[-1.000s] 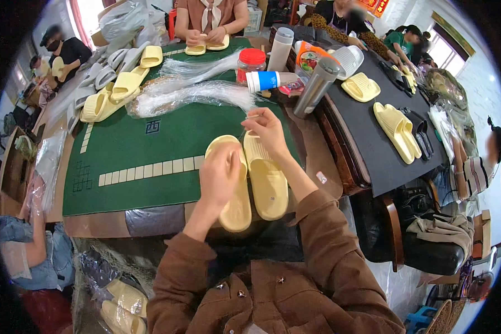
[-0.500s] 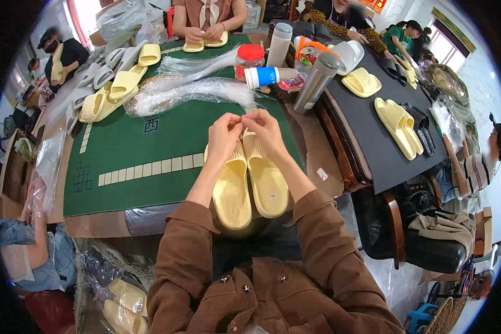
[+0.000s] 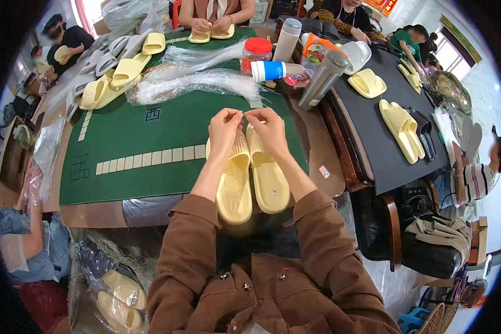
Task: The person assembles slipper pairs by threading elastic bands through pre-drilled holes in the footbeds. They handle yellow, black, and white slipper pairs, pulling the elastic through each hole and arranging the finished pairs on the table.
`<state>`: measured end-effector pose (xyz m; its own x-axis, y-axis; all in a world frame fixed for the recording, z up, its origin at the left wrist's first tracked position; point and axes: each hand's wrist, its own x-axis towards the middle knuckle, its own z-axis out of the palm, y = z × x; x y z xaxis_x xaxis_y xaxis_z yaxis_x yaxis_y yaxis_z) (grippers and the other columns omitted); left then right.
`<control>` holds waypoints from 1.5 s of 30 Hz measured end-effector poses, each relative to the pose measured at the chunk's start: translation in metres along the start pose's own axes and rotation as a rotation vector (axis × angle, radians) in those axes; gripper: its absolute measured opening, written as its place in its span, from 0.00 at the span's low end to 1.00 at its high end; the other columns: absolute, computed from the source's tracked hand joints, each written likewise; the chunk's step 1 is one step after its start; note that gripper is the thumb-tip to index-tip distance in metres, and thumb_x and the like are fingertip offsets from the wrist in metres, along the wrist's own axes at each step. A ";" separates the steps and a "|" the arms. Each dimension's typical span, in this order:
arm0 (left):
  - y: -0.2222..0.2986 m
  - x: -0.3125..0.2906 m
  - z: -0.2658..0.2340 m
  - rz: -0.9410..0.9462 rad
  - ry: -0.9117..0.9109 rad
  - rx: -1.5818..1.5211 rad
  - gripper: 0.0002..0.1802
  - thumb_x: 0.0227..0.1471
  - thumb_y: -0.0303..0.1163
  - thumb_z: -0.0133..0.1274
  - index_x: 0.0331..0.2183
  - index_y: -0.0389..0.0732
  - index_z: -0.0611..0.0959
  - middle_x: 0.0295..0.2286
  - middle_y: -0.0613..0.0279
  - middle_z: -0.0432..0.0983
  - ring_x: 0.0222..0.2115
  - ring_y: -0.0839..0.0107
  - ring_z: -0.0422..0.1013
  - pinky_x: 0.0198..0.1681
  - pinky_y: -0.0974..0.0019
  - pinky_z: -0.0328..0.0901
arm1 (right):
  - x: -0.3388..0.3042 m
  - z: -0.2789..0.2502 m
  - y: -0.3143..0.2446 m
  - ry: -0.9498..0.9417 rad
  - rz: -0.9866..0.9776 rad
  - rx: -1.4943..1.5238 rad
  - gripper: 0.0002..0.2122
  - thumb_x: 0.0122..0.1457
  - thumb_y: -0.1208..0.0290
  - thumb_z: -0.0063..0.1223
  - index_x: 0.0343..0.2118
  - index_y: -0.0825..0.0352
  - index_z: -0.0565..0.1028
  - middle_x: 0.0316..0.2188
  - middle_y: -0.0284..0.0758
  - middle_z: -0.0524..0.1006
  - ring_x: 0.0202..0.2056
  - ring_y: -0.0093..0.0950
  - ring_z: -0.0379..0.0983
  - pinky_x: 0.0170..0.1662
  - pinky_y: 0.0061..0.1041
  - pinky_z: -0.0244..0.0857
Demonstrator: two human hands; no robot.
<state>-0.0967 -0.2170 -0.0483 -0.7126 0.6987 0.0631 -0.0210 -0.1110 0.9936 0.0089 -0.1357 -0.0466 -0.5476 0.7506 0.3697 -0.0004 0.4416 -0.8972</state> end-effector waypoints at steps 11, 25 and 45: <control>-0.006 0.000 0.000 0.033 -0.009 0.015 0.05 0.52 0.27 0.53 0.29 0.36 0.81 0.24 0.65 0.77 0.24 0.80 0.70 0.28 0.74 0.65 | -0.001 0.003 0.000 0.031 -0.072 -0.034 0.05 0.51 0.76 0.58 0.30 0.69 0.80 0.27 0.36 0.75 0.27 0.25 0.73 0.32 0.23 0.67; 0.000 0.005 -0.011 -0.055 -0.192 0.002 0.04 0.55 0.29 0.50 0.29 0.41 0.77 0.19 0.74 0.66 0.21 0.84 0.60 0.24 0.77 0.54 | -0.002 -0.001 -0.002 -0.029 -0.012 0.026 0.06 0.53 0.76 0.56 0.34 0.69 0.80 0.25 0.32 0.76 0.27 0.20 0.73 0.33 0.20 0.67; 0.005 -0.006 -0.001 0.245 -0.061 0.505 0.10 0.52 0.30 0.51 0.35 0.35 0.81 0.28 0.53 0.77 0.30 0.65 0.74 0.36 0.63 0.67 | 0.010 -0.031 -0.009 0.049 -0.285 -0.113 0.11 0.53 0.72 0.58 0.39 0.69 0.76 0.36 0.36 0.74 0.36 0.24 0.73 0.36 0.22 0.69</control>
<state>-0.0930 -0.2226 -0.0443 -0.6118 0.7366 0.2884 0.4894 0.0661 0.8695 0.0291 -0.1169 -0.0271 -0.4978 0.6103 0.6162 -0.0532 0.6877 -0.7241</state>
